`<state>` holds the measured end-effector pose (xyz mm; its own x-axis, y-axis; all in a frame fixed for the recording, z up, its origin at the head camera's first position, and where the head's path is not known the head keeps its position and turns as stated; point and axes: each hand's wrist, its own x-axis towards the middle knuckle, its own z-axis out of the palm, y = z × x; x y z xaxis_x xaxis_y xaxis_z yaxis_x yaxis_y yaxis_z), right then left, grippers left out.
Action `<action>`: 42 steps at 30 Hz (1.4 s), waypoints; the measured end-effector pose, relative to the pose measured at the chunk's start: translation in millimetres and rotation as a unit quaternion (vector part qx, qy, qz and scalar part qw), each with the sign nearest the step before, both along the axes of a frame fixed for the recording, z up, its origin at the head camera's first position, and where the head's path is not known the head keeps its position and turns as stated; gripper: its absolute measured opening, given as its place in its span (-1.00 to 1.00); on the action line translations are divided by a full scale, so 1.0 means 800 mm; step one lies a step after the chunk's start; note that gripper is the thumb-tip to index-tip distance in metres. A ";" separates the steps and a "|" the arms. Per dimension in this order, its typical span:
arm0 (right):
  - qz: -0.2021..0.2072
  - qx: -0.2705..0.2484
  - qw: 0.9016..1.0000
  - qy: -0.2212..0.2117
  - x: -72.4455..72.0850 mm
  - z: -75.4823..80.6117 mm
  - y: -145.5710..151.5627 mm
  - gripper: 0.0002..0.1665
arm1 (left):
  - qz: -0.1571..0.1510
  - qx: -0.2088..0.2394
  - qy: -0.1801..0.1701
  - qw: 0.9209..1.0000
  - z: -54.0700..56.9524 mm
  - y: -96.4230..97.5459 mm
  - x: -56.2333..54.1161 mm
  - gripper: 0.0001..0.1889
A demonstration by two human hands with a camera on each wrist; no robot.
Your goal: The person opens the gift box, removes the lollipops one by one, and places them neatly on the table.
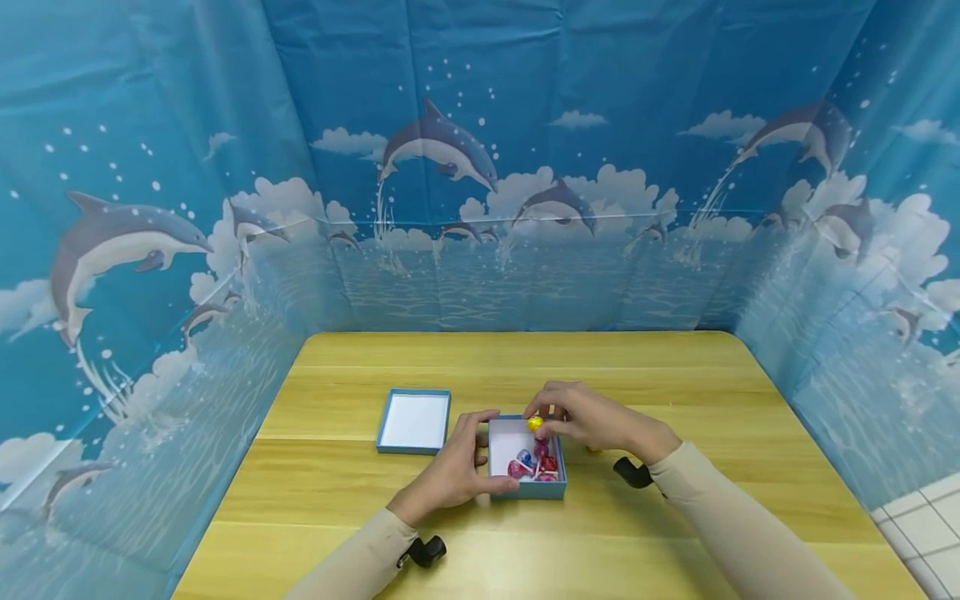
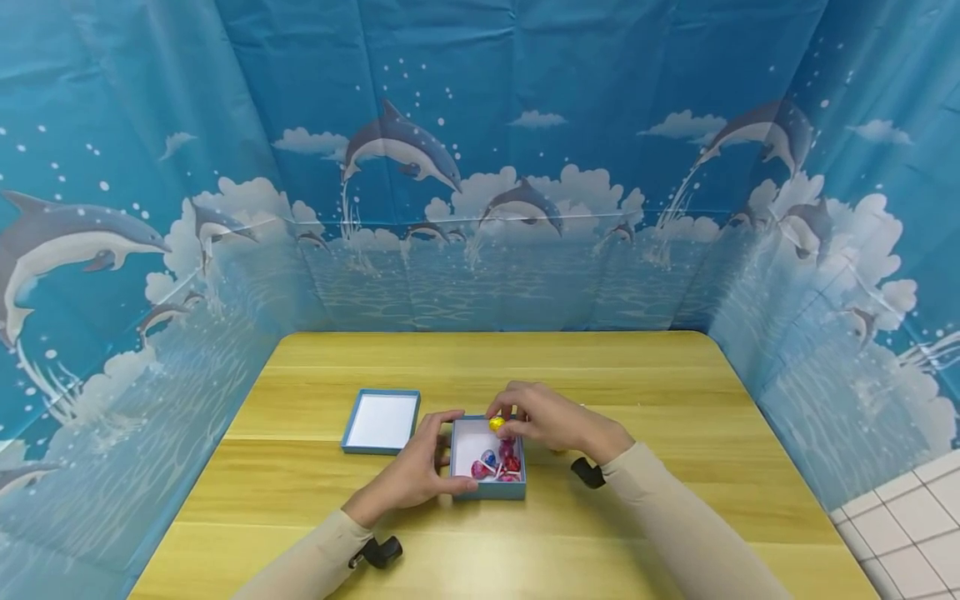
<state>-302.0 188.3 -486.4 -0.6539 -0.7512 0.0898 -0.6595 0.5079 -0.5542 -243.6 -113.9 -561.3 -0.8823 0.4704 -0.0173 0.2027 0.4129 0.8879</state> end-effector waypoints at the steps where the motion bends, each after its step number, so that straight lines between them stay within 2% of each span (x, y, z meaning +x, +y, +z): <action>1: -0.002 0.000 1.000 0.001 0.001 0.000 0.001 -0.70 | 0.001 0.000 0.000 1.000 0.001 0.000 0.000 0.19; 12: -0.018 -0.002 1.000 0.006 0.006 -0.002 0.016 -0.72 | 0.002 -0.008 -0.004 1.000 0.006 0.001 0.002 0.20; 17: -0.036 0.003 0.999 -0.006 0.008 -0.006 0.024 -0.71 | 0.004 -0.015 -0.001 1.000 0.004 0.001 0.002 0.20; 23: -0.047 0.008 0.999 0.002 0.012 -0.007 0.035 -0.68 | 0.003 -0.011 -0.004 1.000 0.006 -0.001 0.002 0.21; 32: -0.062 -0.006 0.998 -0.009 0.020 -0.012 0.051 -0.67 | 0.006 -0.012 -0.007 1.000 0.006 -0.002 0.000 0.21; 42: -0.074 0.003 0.997 0.006 0.024 -0.022 0.069 -0.68 | 0.007 -0.010 -0.009 1.000 0.004 -0.002 -0.001 0.22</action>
